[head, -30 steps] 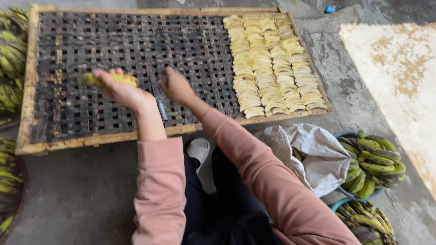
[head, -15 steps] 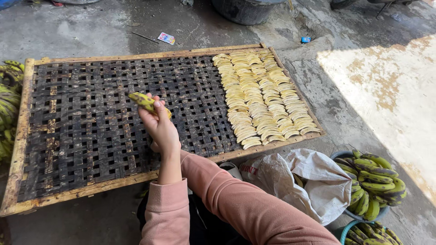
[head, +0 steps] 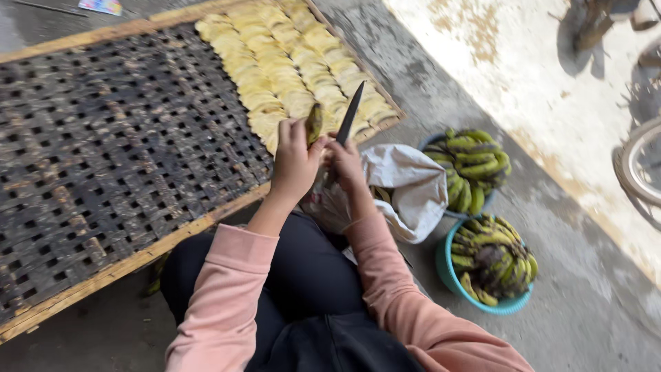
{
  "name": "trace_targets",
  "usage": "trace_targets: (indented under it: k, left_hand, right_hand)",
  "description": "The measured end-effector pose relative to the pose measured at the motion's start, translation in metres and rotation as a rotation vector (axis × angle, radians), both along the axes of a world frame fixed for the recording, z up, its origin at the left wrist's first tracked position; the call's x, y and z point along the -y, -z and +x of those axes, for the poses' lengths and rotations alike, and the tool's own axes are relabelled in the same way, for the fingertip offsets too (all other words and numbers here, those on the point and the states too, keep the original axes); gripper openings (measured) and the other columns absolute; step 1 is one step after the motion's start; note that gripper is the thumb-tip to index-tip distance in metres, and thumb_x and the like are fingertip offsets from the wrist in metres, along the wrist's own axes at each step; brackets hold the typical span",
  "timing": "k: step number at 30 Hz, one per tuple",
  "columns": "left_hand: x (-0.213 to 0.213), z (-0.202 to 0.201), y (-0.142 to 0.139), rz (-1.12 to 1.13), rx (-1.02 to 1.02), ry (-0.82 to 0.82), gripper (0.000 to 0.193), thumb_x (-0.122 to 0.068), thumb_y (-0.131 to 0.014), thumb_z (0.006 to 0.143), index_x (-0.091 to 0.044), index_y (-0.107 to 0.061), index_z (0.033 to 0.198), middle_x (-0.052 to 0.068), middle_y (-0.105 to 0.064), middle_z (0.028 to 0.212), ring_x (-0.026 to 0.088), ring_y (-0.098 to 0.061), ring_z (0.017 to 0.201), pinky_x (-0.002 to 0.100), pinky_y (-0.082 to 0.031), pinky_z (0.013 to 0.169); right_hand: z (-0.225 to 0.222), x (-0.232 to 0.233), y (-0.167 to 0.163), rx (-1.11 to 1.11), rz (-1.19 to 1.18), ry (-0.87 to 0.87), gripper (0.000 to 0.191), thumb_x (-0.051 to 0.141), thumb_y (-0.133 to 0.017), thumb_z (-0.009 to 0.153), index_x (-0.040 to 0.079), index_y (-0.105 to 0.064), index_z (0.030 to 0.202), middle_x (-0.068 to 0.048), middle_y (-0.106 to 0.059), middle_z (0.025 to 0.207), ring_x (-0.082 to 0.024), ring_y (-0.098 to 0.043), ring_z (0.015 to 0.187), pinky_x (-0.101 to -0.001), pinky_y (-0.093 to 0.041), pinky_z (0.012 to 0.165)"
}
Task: The person sits on the ground beside a woven bamboo drying tray and peels bananas one at a time, using a knife to slice the peeled bananas into lengthwise pieces. They arrange the slices in rows on the tray and drop the peels into a sack, taking fresh bananas from bowls and a bucket.
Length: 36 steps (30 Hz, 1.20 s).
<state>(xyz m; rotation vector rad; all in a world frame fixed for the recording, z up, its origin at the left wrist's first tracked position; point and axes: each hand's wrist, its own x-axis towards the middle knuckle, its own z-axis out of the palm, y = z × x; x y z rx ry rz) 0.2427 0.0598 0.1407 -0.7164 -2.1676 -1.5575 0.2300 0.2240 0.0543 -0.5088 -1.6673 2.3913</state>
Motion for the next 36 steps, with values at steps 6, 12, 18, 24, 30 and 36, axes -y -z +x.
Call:
trace_targets:
  k: [6,12,18,24,30,36]
  left_hand:
    - [-0.108,0.032,0.022,-0.437,-0.340,0.275,0.029,-0.009,-0.068,0.087,-0.006,-0.062,0.116,0.012,-0.061,0.110,0.032,-0.063,0.106,0.045,-0.050,0.098]
    - [-0.153,0.025,0.045,-0.581,-0.610,0.174,0.020,-0.013,-0.061,0.092,-0.007,-0.063,0.111,0.007,-0.066,0.107,0.024,-0.064,0.106,0.043,-0.047,0.105]
    - [-0.151,0.017,0.056,-0.692,-0.771,0.163,0.021,-0.017,-0.060,0.095,-0.008,-0.063,0.113,0.006,-0.066,0.108,0.022,-0.064,0.109,0.043,-0.045,0.112]
    - [-0.157,0.025,0.053,-0.701,-0.855,0.161,0.024,-0.019,-0.061,0.093,-0.007,-0.065,0.113,0.006,-0.066,0.108,0.022,-0.063,0.109,0.041,-0.043,0.113]
    - [-0.151,0.032,0.051,-0.701,-0.933,0.168,0.022,-0.017,-0.062,0.092,-0.006,-0.068,0.110,0.006,-0.066,0.105,0.022,-0.063,0.109,0.041,-0.041,0.115]
    - [-0.154,0.021,0.023,-0.528,-0.517,0.405,0.022,-0.006,-0.068,0.087,-0.008,-0.074,0.108,0.006,-0.069,0.102,0.023,-0.068,0.102,0.051,-0.038,0.118]
  right_hand:
    - [0.165,-0.115,-0.034,0.016,0.102,0.284,0.056,0.055,-0.038,0.107,0.018,-0.049,0.148,-0.004,-0.060,0.078,-0.010,-0.051,0.050,-0.0272,-0.043,0.043]
    - [0.198,-0.108,-0.044,-0.015,0.084,0.244,0.056,0.049,-0.034,0.109,0.023,-0.035,0.157,0.002,-0.052,0.079,-0.008,-0.051,0.055,-0.0257,-0.045,0.046]
    - [0.176,-0.092,-0.018,-0.107,0.418,0.212,0.055,0.038,-0.035,0.113,0.018,-0.028,0.164,0.004,-0.046,0.070,-0.004,-0.042,0.050,-0.0211,-0.039,0.044]
    - [0.169,-0.091,-0.002,-0.119,0.503,0.316,0.044,0.035,-0.039,0.115,0.013,-0.040,0.154,0.006,-0.044,0.070,-0.003,-0.039,0.054,-0.0205,-0.033,0.046]
    - [0.156,-0.084,-0.004,-0.061,0.328,0.368,0.030,0.037,-0.037,0.113,0.011,-0.047,0.125,0.004,-0.046,0.068,-0.005,-0.040,0.047,-0.0226,-0.033,0.039]
    - [0.156,-0.113,-0.033,0.006,-0.348,0.199,0.042,0.053,-0.033,0.108,0.013,-0.044,0.109,-0.004,-0.048,0.069,-0.013,-0.046,0.046,-0.0258,-0.036,0.038]
